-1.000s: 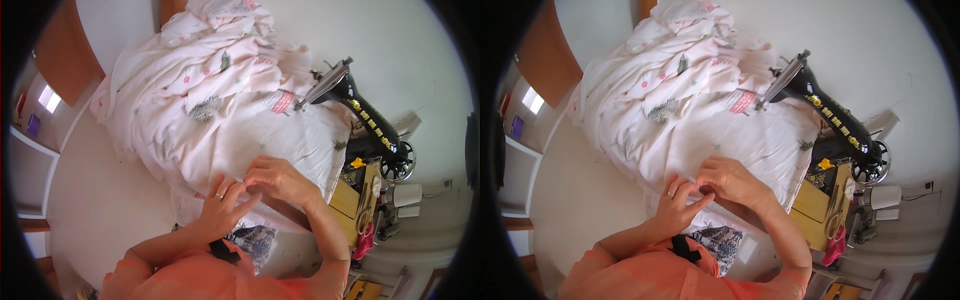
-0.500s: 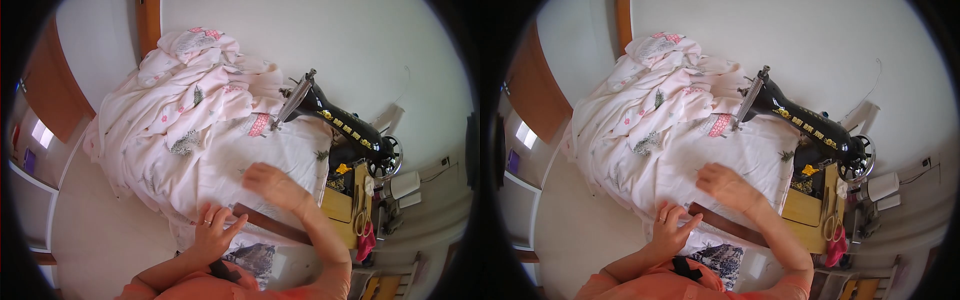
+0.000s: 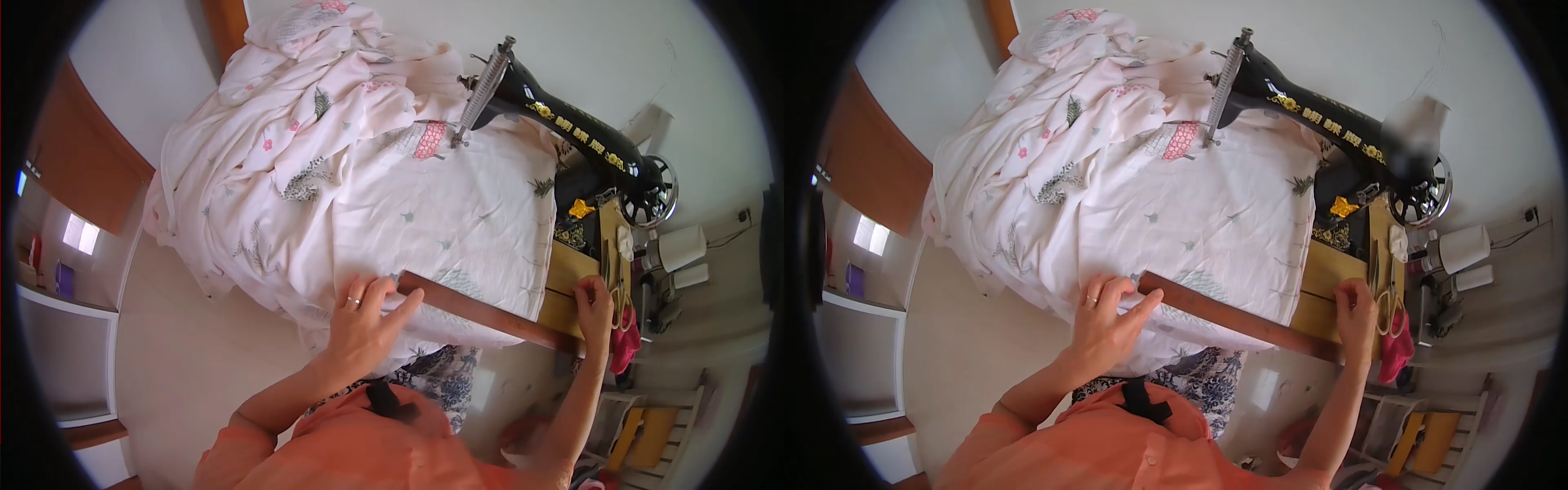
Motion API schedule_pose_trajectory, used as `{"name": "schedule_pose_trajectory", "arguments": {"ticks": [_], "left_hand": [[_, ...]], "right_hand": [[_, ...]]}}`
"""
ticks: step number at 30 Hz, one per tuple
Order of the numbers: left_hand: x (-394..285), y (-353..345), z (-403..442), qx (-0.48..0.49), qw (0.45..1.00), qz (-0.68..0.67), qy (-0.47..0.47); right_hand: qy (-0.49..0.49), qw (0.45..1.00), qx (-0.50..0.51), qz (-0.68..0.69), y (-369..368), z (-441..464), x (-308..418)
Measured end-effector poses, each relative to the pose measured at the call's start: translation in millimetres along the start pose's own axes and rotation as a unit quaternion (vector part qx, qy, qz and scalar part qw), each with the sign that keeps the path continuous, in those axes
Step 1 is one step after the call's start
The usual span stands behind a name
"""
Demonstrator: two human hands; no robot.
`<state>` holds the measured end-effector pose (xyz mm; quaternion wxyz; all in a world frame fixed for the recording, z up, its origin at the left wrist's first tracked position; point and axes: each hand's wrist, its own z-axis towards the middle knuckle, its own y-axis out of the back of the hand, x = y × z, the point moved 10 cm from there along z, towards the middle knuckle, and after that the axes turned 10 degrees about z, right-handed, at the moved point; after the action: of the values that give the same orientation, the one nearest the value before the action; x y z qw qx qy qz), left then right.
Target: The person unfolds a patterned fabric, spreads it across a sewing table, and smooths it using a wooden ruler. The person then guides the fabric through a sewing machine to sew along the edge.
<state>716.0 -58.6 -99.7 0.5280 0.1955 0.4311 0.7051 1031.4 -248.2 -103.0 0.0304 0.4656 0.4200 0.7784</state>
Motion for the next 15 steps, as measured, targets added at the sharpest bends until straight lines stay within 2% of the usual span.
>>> {"name": "schedule_pose_trajectory", "arguments": {"ticks": [1, 4, 7, 10, 13, 15], "left_hand": [[2, 1, 3, 0.016, 1.0, -0.013, 0.004], [12, 3, 10, 0.045, 0.998, -0.042, 0.02], [19, 5, 16, 0.058, 0.997, -0.043, -0.006], [20, 4, 21, 0.063, 0.995, -0.054, -0.055], [23, 2, 24, 0.072, 0.991, -0.081, -0.084], [25, 0, 26, 0.085, 0.987, -0.098, -0.093]], "right_hand": [[0.0, 1.0, -0.013, 0.002, 3, -4, -3], [0.059, 0.992, -0.077, -0.083, 10, -30, 66], [0.159, 0.982, 0.105, -0.008, -32, -69, 101], [0.173, 0.976, 0.078, -0.104, -42, -79, 98], [0.19, 0.972, 0.091, -0.104, -34, -82, 93], [0.168, 0.98, 0.069, -0.085, -18, -83, 80]]}}
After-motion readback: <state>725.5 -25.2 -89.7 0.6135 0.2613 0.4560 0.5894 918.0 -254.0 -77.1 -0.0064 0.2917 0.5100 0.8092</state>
